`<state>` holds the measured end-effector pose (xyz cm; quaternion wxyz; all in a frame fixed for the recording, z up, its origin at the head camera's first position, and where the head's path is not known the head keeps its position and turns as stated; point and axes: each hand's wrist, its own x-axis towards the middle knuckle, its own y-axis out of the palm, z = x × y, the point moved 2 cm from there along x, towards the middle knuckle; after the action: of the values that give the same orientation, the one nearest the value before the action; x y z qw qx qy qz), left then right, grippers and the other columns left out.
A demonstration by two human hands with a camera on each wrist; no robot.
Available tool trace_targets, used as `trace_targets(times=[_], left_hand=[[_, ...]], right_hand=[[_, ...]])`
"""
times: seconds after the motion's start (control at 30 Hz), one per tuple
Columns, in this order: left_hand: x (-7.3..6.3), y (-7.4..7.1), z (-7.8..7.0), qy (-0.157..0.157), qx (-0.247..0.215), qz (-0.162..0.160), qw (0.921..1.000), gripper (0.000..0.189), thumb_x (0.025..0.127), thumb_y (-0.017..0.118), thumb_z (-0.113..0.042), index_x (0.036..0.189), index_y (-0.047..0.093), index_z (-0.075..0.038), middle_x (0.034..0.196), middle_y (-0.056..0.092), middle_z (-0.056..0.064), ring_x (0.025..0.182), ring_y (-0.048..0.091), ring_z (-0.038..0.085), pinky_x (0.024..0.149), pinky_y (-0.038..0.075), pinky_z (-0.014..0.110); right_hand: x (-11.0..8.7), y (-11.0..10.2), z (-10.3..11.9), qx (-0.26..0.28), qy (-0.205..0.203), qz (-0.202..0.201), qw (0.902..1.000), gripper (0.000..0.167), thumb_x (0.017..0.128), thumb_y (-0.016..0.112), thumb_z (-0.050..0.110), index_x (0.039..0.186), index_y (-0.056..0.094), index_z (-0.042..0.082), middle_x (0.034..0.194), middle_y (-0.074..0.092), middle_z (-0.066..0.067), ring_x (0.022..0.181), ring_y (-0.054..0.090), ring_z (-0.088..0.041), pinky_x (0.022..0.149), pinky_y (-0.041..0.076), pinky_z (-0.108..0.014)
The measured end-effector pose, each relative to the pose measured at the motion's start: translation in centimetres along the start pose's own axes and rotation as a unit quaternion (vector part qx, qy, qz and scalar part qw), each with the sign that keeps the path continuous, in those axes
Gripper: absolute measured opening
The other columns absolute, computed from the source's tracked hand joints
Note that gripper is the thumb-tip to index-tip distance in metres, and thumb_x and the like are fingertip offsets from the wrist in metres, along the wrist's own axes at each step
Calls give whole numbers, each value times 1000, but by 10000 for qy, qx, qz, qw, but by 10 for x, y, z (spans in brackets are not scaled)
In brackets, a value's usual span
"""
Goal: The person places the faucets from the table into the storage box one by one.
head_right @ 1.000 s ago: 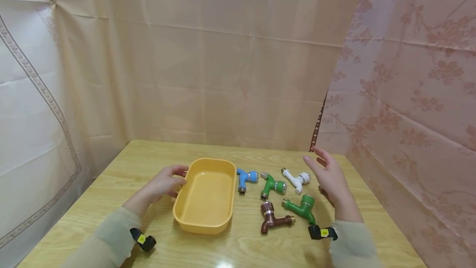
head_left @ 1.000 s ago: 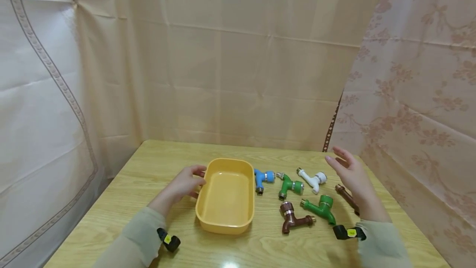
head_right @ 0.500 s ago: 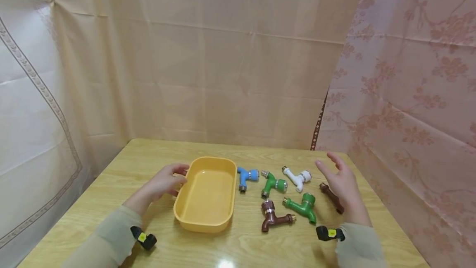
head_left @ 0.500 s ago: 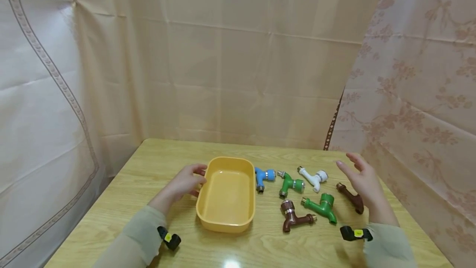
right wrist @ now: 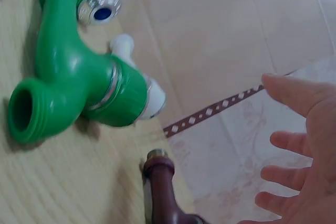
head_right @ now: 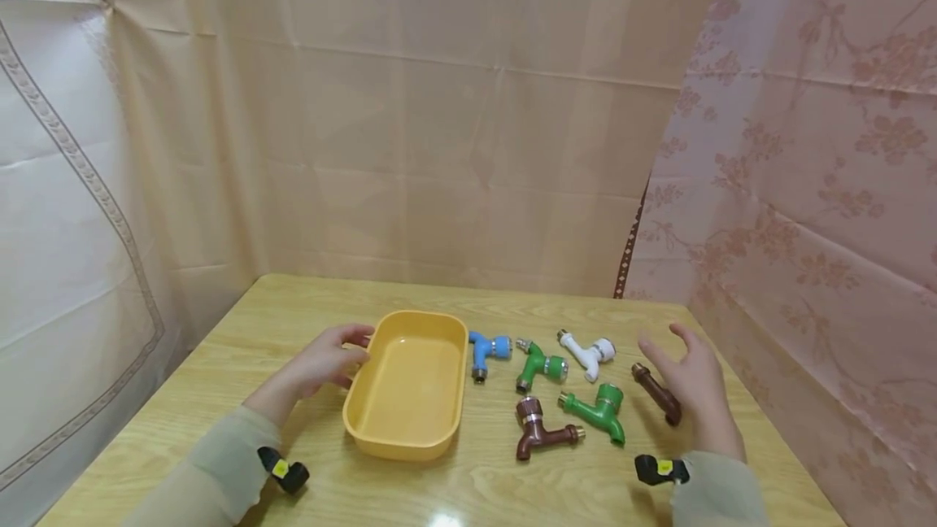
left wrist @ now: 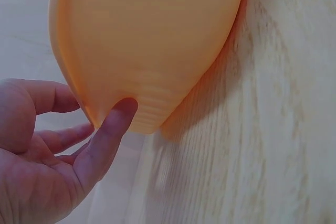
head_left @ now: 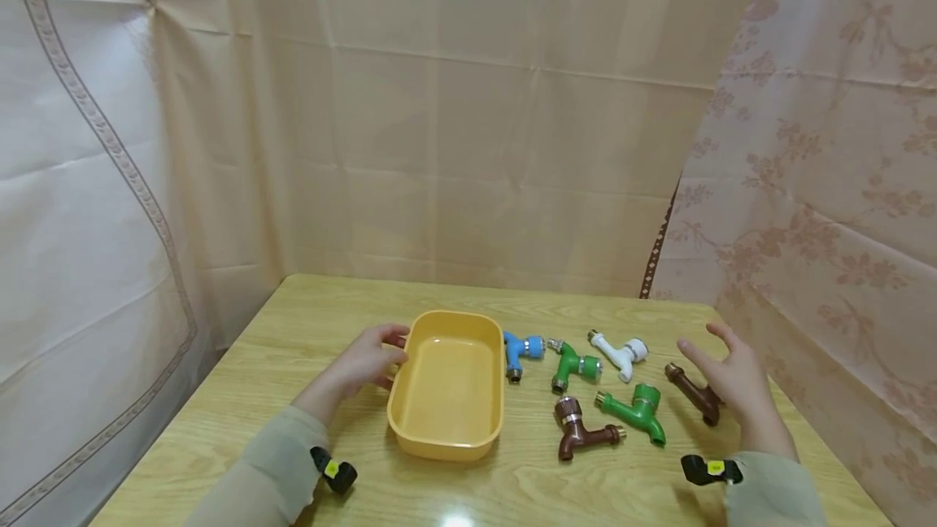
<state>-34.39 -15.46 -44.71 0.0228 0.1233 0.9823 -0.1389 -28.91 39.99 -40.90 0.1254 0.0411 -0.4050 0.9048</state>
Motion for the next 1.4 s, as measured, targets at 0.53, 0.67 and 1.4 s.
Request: trace_targets(times=[0.53,0.67,1.4], left_hand=[[-4,0,-2,-29,-37,-14,10000,55,93,64,-3,146,50,1,129,55,20,98,65,28,64,63,44],[-4,1,-2,-32,-36,-25,10000,55,93,64,-3,146,50,1,129,55,20,97,66,28,64,63,44],[-3,2,-1,39,-20,-43,10000,54,91,65,-2,143,52,2,125,58,18,92,67,25,62,63,44]], right_hand=[[5,0,-27,-727,126,488,9961,99,95,66,53,153,22,-14,147,26,-47,129,33,-63,102,34,-75],[7,0,-34,-863,276,675,9936,101,93,69,51,152,21,-16,147,25,-48,128,33,-64,100,36,-75],[3,11,-55,-889,717,1360,9841,99,85,79,38,146,27,-22,131,49,-41,114,52,-54,93,46,-68]])
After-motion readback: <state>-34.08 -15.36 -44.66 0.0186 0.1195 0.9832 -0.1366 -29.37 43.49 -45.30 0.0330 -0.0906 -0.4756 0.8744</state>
